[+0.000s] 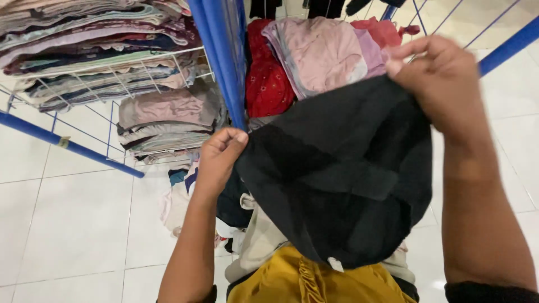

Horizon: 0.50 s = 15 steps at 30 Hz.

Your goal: Sorting and organizing bras and panties from a bin into stacks.

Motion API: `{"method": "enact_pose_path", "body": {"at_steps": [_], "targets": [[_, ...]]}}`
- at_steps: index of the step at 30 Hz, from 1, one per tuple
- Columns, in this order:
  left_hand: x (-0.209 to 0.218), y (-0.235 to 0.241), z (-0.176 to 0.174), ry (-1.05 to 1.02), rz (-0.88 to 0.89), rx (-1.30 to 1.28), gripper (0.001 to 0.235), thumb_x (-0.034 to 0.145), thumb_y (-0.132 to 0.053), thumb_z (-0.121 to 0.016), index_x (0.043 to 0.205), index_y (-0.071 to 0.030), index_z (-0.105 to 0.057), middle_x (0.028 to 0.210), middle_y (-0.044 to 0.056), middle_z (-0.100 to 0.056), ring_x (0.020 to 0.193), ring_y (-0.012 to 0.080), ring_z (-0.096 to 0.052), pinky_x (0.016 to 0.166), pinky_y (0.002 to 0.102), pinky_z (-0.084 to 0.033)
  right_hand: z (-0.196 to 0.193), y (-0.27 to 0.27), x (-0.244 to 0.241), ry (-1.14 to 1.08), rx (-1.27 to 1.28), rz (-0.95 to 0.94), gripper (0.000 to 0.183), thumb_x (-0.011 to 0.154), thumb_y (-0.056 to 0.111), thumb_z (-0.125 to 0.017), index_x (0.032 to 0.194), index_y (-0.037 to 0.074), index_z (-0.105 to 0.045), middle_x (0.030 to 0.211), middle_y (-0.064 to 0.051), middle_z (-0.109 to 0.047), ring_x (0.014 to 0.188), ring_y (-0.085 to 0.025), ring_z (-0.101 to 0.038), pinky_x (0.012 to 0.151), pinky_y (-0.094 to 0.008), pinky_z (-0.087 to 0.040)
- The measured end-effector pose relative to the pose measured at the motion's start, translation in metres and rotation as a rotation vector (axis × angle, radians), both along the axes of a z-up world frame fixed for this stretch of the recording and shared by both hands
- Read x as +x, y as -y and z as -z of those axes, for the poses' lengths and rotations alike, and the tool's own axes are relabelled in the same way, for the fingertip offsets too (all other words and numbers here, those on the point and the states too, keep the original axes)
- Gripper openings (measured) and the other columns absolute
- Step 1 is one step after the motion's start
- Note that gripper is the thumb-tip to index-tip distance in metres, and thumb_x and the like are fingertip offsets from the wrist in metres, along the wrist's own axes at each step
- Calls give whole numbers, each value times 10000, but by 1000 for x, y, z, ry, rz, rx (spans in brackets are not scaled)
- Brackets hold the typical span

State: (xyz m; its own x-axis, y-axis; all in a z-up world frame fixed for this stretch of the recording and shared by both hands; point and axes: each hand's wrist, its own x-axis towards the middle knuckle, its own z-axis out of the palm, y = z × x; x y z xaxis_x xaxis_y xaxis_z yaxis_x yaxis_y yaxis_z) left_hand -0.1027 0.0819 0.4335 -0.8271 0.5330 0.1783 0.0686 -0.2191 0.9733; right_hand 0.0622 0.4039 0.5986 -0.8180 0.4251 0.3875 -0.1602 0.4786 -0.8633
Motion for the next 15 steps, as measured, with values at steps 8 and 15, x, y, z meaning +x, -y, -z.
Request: {"method": "enact_pose_path", "body": {"at_steps": [8,15], "targets": [[81,-20,47,-792,-359,-552,252,893,-172,-756,1099,-62,-662,1090,124,-660,1040,353,-603,932,464,-432,177,-4,98,309,388,283,236,919,198,-775,1092,44,-726,1022,-126,-680,887,-257,-651,723,-352,-524],[121,-45,25,-852,53,-621,394,781,-232,-833,1096,-57,-673,1037,136,-644,981,356,-600,831,455,-457,171,66,141,370,416,221,531,719,219,-860,1172,17,-668,1160,-224,-591,1123,-370,-541,891,-427,-477]]}}
